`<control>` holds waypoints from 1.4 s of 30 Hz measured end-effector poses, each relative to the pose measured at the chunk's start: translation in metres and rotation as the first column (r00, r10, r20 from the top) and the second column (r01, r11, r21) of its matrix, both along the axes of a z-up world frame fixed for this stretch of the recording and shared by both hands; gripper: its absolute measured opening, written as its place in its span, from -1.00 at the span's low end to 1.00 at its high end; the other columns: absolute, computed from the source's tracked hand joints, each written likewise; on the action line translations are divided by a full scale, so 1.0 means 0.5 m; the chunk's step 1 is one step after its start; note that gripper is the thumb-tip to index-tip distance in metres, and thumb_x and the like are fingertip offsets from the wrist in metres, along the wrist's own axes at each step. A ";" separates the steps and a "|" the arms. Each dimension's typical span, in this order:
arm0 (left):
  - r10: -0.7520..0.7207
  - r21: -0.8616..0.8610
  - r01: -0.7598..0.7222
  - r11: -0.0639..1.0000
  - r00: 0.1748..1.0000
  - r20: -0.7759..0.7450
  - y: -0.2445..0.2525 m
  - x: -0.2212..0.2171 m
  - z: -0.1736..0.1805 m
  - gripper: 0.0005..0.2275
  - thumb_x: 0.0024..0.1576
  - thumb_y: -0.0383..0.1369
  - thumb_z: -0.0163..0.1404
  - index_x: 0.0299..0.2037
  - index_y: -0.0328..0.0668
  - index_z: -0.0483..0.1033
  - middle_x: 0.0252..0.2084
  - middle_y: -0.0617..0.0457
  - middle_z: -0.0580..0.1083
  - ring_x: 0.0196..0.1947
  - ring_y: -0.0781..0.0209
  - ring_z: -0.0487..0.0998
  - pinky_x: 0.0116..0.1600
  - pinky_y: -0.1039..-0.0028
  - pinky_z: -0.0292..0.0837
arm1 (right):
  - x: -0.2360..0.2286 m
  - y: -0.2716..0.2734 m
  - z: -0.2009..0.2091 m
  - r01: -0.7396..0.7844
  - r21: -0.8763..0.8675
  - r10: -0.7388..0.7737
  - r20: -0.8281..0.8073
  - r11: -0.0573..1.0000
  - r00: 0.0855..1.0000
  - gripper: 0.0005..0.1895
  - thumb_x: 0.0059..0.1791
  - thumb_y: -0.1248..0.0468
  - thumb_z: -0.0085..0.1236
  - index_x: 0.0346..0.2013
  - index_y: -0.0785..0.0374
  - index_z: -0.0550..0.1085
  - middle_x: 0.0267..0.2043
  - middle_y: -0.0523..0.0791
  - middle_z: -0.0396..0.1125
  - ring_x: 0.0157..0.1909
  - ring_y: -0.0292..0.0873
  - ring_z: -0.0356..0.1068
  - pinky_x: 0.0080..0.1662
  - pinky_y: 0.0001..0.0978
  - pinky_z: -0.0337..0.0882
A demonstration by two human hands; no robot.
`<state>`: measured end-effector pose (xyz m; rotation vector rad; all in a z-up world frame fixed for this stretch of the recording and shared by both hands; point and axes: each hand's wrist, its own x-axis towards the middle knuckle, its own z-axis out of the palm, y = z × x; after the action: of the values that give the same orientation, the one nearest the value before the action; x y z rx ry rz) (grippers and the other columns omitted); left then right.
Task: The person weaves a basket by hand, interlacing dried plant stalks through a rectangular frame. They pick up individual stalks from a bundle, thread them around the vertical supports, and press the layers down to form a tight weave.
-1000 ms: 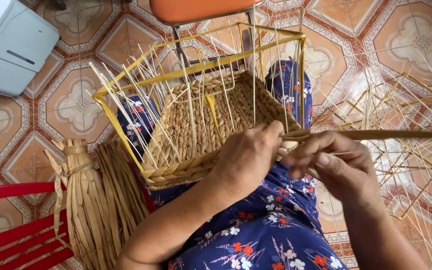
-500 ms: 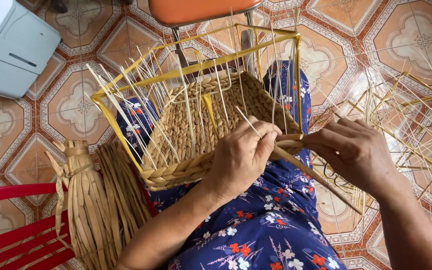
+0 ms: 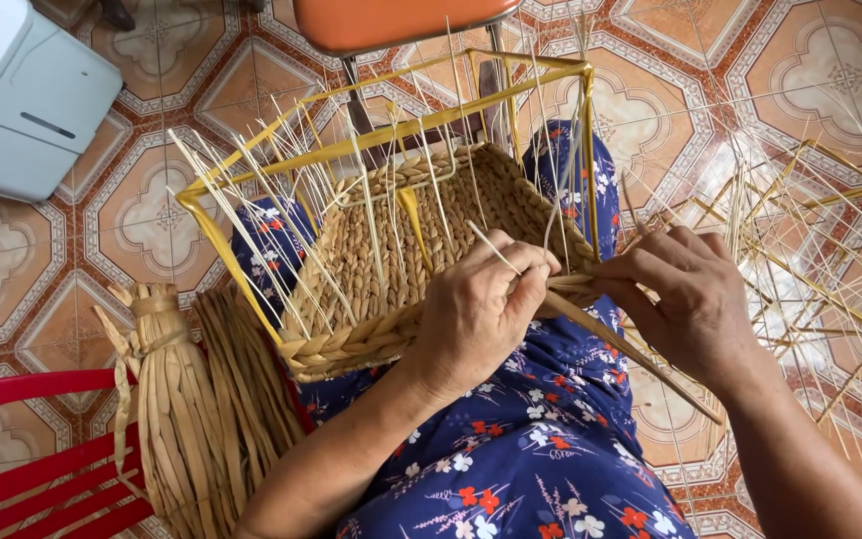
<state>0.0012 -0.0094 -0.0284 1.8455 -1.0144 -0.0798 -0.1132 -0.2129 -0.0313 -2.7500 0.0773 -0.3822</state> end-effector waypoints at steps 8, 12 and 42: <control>0.176 -0.107 -0.165 0.980 0.979 0.106 0.044 -0.010 -0.002 -0.86 0.32 -0.34 0.08 -0.03 -0.19 0.45 -0.29 0.04 0.53 -0.49 0.40 0.55 -0.49 0.72 0.49 | -0.054 -0.031 -0.008 -0.078 0.067 0.070 0.126 0.995 0.990 -0.71 -0.04 0.22 0.27 -0.04 0.17 0.54 -0.11 -0.13 0.38 -0.06 -0.14 0.38 -0.03 -0.25 0.37; 0.054 -0.012 -0.053 0.999 0.990 0.127 -0.006 -0.033 -0.004 -0.72 0.27 -0.32 0.09 0.06 -0.36 0.41 -0.22 -0.08 0.59 -0.54 0.33 0.58 -0.57 0.67 0.48 | -0.079 -0.002 -0.005 -0.338 0.304 0.336 0.061 0.891 0.940 -0.63 -0.15 0.26 0.29 -0.04 0.07 0.59 -0.25 -0.21 0.44 -0.24 -0.26 0.43 -0.22 -0.36 0.42; -0.089 0.203 0.076 0.976 0.995 0.055 -0.065 0.000 -0.053 -0.93 0.25 -0.60 -0.03 -0.13 -0.32 0.47 -0.49 0.02 0.50 -0.63 0.30 0.54 -0.63 0.53 0.47 | -0.005 0.004 0.073 -0.011 0.172 -0.018 0.168 0.985 0.986 -0.72 -0.08 0.27 0.31 -0.09 0.24 0.56 -0.10 -0.07 0.50 -0.13 -0.18 0.47 -0.10 -0.36 0.51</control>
<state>0.0014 -0.0417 -0.0547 1.9985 -1.1630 -0.1804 -0.1158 -0.2111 0.0053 -2.5371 0.0678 -0.5802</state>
